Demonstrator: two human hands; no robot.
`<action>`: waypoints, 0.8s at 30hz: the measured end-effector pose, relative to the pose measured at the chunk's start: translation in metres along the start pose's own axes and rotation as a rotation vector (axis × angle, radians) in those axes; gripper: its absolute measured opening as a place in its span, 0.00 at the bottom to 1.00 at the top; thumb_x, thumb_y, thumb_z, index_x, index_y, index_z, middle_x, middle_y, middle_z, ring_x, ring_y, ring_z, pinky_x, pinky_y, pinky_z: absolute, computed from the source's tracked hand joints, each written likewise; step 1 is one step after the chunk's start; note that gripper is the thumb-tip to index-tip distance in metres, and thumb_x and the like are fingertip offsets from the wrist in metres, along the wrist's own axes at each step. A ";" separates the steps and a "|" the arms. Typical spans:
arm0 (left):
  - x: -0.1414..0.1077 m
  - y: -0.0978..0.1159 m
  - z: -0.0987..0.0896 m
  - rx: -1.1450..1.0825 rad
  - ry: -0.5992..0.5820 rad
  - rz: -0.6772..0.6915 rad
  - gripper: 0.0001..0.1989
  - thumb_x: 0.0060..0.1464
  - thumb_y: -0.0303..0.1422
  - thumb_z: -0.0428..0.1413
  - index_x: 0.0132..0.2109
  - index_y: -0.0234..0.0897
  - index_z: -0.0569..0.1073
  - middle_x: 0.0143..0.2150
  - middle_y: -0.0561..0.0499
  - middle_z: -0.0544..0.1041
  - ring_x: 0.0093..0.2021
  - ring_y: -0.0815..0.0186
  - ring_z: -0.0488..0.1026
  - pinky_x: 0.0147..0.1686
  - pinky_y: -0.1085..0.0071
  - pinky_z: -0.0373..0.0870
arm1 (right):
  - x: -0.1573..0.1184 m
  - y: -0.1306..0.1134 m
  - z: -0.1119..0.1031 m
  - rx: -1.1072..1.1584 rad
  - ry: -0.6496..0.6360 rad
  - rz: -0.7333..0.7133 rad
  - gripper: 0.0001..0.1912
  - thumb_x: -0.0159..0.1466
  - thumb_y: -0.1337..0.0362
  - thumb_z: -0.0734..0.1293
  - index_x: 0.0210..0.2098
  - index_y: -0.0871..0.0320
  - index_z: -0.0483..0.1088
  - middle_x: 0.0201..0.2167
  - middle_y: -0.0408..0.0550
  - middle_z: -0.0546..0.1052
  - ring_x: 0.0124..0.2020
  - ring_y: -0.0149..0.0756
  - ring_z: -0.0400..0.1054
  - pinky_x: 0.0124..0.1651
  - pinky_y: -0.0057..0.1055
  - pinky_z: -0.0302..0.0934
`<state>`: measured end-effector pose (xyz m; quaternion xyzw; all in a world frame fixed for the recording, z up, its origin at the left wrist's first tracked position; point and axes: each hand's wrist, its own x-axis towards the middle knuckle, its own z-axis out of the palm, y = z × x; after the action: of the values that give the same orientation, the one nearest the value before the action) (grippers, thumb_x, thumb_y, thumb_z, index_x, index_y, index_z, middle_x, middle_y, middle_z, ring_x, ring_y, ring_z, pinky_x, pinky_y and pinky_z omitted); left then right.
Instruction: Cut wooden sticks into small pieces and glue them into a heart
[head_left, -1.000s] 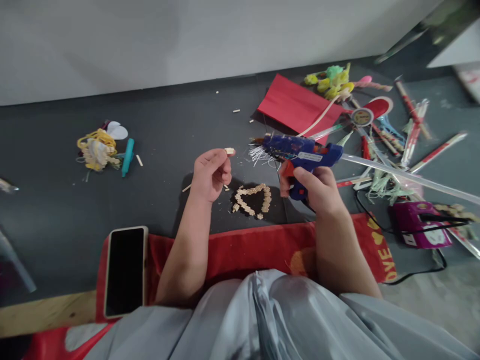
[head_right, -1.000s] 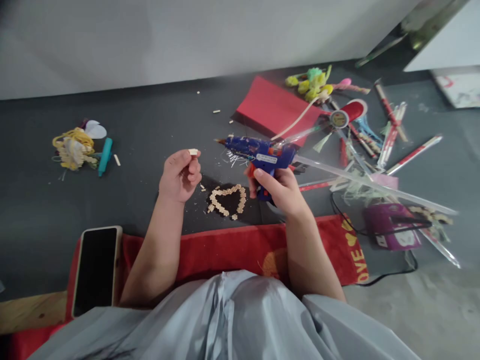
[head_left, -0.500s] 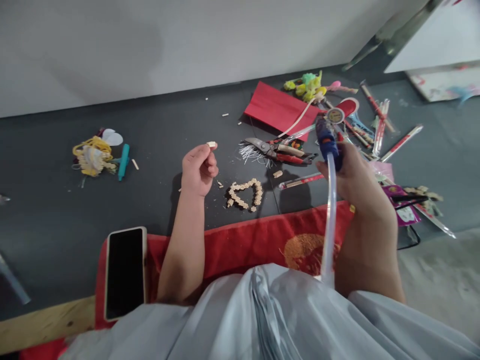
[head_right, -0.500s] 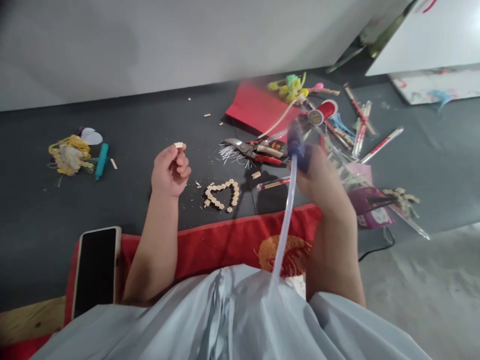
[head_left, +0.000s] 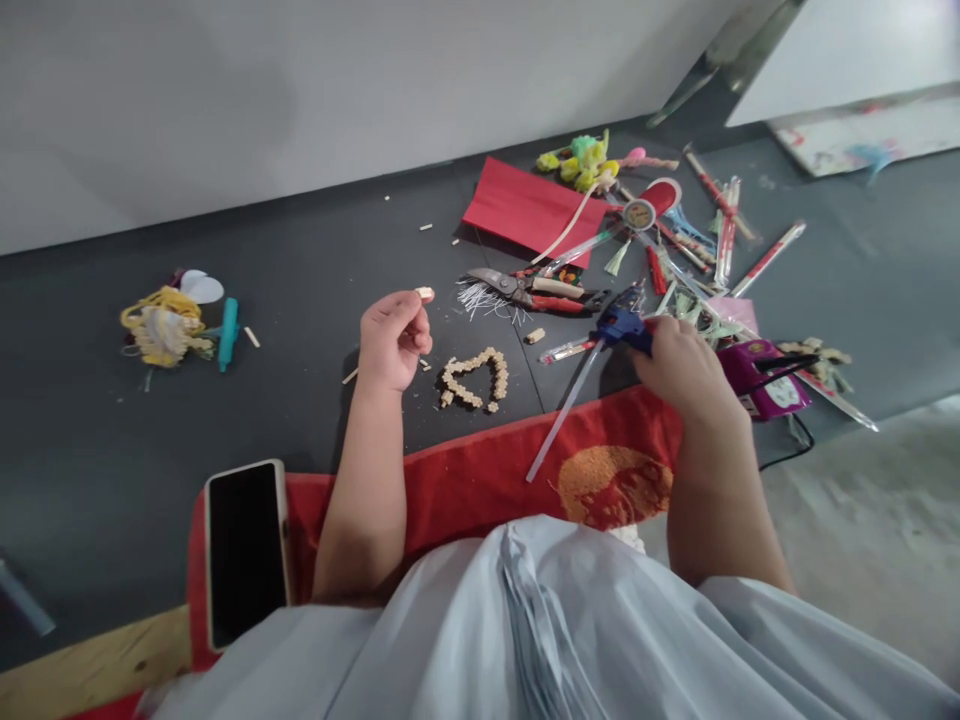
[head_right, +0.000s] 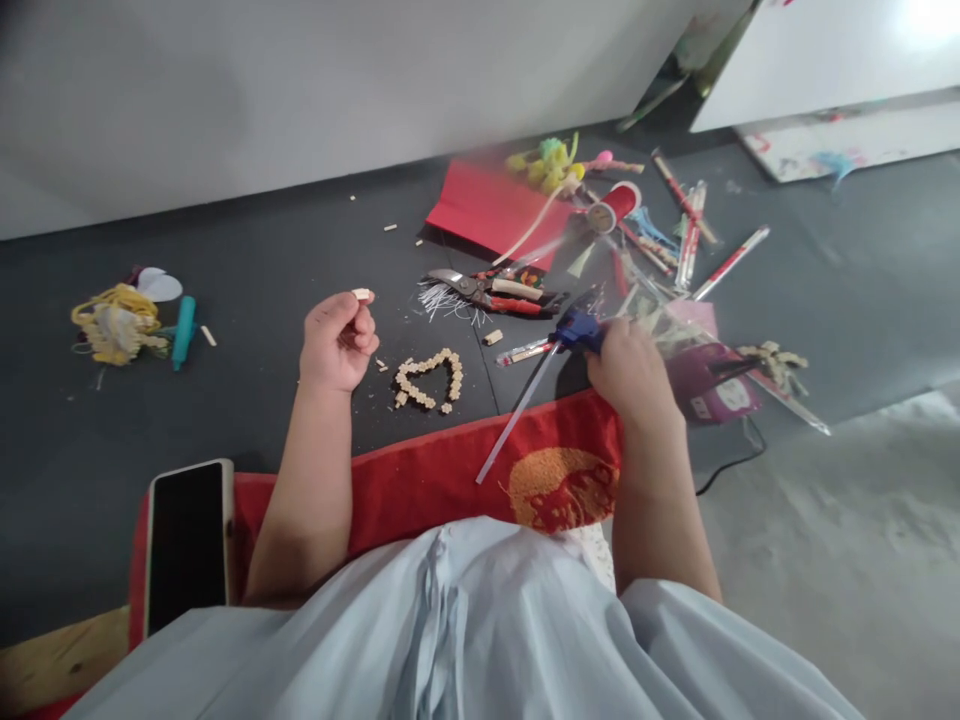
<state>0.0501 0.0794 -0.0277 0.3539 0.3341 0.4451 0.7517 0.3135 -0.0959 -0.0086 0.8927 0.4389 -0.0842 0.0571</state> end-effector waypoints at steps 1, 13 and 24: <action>0.000 0.000 0.000 0.002 -0.004 0.000 0.16 0.36 0.41 0.72 0.29 0.35 0.79 0.16 0.59 0.68 0.13 0.79 0.61 0.12 0.82 0.55 | -0.001 -0.001 0.000 -0.011 -0.006 0.002 0.23 0.69 0.65 0.59 0.60 0.74 0.63 0.54 0.76 0.72 0.56 0.58 0.68 0.54 0.40 0.58; 0.001 0.014 -0.009 0.003 0.067 0.053 0.09 0.50 0.37 0.67 0.29 0.39 0.78 0.17 0.60 0.65 0.14 0.80 0.59 0.13 0.81 0.55 | -0.004 -0.071 -0.026 0.065 0.091 -0.416 0.19 0.66 0.65 0.64 0.55 0.66 0.70 0.49 0.63 0.75 0.51 0.52 0.70 0.55 0.43 0.63; -0.001 0.032 -0.023 -0.051 0.085 0.083 0.11 0.51 0.43 0.67 0.30 0.43 0.78 0.17 0.59 0.61 0.16 0.79 0.56 0.15 0.78 0.52 | 0.013 -0.186 -0.028 0.044 -0.106 -0.968 0.16 0.65 0.69 0.59 0.42 0.59 0.78 0.43 0.54 0.79 0.40 0.41 0.71 0.37 0.34 0.54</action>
<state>0.0168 0.0951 -0.0126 0.3290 0.3391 0.4989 0.7265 0.1767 0.0325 0.0105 0.5817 0.7983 -0.1557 0.0145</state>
